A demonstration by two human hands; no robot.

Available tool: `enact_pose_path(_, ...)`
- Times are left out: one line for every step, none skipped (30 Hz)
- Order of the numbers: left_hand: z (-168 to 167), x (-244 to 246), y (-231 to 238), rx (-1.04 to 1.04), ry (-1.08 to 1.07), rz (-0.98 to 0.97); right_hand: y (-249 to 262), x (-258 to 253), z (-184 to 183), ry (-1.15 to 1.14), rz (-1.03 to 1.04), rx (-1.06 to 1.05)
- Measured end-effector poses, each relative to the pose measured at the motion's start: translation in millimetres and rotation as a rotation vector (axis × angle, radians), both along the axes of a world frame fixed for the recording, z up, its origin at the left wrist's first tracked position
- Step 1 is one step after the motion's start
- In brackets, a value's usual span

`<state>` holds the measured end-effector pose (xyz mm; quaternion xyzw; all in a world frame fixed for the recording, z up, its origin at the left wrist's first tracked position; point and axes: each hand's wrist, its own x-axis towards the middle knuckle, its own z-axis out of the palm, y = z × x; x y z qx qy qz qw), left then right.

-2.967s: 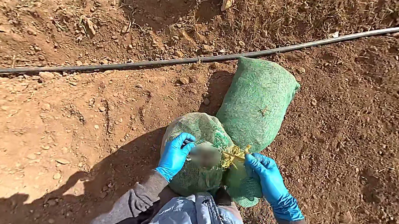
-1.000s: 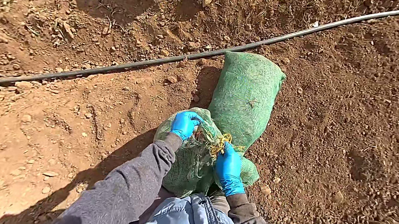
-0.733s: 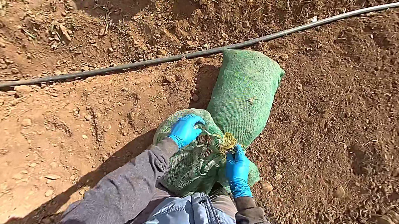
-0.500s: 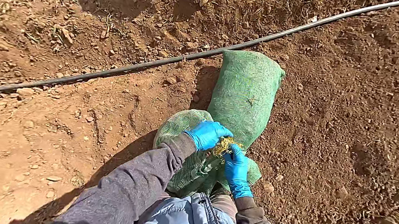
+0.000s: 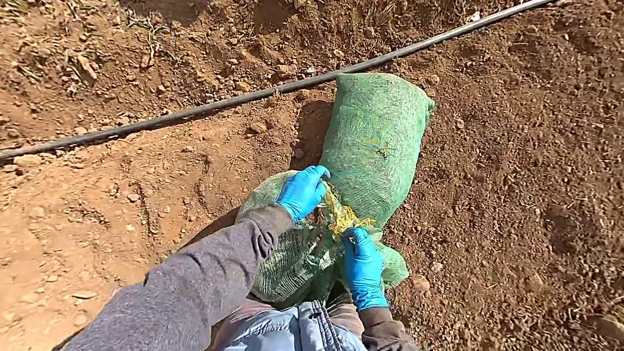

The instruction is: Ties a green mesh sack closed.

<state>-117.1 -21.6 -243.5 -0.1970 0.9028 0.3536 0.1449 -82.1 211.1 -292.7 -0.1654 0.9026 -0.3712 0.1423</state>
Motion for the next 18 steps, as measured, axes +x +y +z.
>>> enact_pose_path(-2.4,5.0,4.8,0.017,0.003,0.127,-4.4,1.2,1.6,-0.010,-0.001,-0.012)
enact_pose_path(-3.5,7.6,9.2,0.046,-0.003,0.233,-8.5,1.7,4.0,-0.024,-0.008,-0.028)
enact_pose_path(-3.2,7.7,12.3,0.098,-0.013,0.312,-11.2,1.8,6.6,-0.048,-0.027,-0.045)
enact_pose_path(-1.8,6.3,13.2,0.180,-0.030,0.349,-12.3,1.9,8.5,-0.084,-0.053,-0.059)
enact_pose_path(-0.5,4.6,11.0,0.274,-0.053,0.318,-12.4,1.6,9.3,-0.130,-0.084,-0.068)
enact_pose_path(3.1,2.1,6.4,0.342,-0.081,0.217,-12.5,0.8,9.2,-0.178,-0.124,-0.082)
enact_pose_path(11.0,-1.9,1.3,0.362,-0.130,0.056,-12.0,-0.6,9.3,-0.220,-0.159,-0.087)
enact_pose_path(21.1,-7.5,-2.4,0.314,-0.198,-0.143,-11.4,-2.1,10.1,-0.250,-0.179,-0.083)
enact_pose_path(31.3,-14.0,-3.4,0.194,-0.279,-0.350,-10.9,-2.7,10.3,-0.260,-0.191,-0.078)
enact_pose_path(40.9,-19.9,-1.3,0.058,-0.356,-0.508,-11.2,-2.9,10.2,-0.256,-0.194,-0.074)
enact_pose_path(49.1,-24.9,1.2,-0.037,-0.408,-0.590,-12.1,-2.5,9.8,-0.246,-0.184,-0.074)
enact_pose_path(55.5,-29.7,1.7,-0.074,-0.424,-0.598,-13.5,-2.1,10.1,-0.225,-0.166,-0.075)
enact_pose_path(60.0,-34.3,-0.2,-0.053,-0.397,-0.543,-14.5,-1.9,10.7,-0.194,-0.146,-0.066)
enact_pose_path(62.5,-37.7,-3.7,0.032,-0.319,-0.422,-14.8,-1.4,12.4,-0.171,-0.123,-0.047)
enact_pose_path(60.8,-38.5,-7.4,0.160,-0.194,-0.251,-14.5,-0.2,13.8,-0.151,-0.098,-0.026)
enact_pose_path(55.3,-37.7,-9.5,0.301,-0.060,-0.056,-14.0,1.1,15.1,-0.141,-0.071,-0.009)
enact_pose_path(48.8,-35.7,-9.8,0.447,0.035,0.142,-14.1,1.5,16.2,-0.140,-0.053,0.000)
enact_pose_path(40.8,-31.7,-9.0,0.585,0.105,0.327,-15.4,0.8,17.6,-0.143,-0.041,0.002)
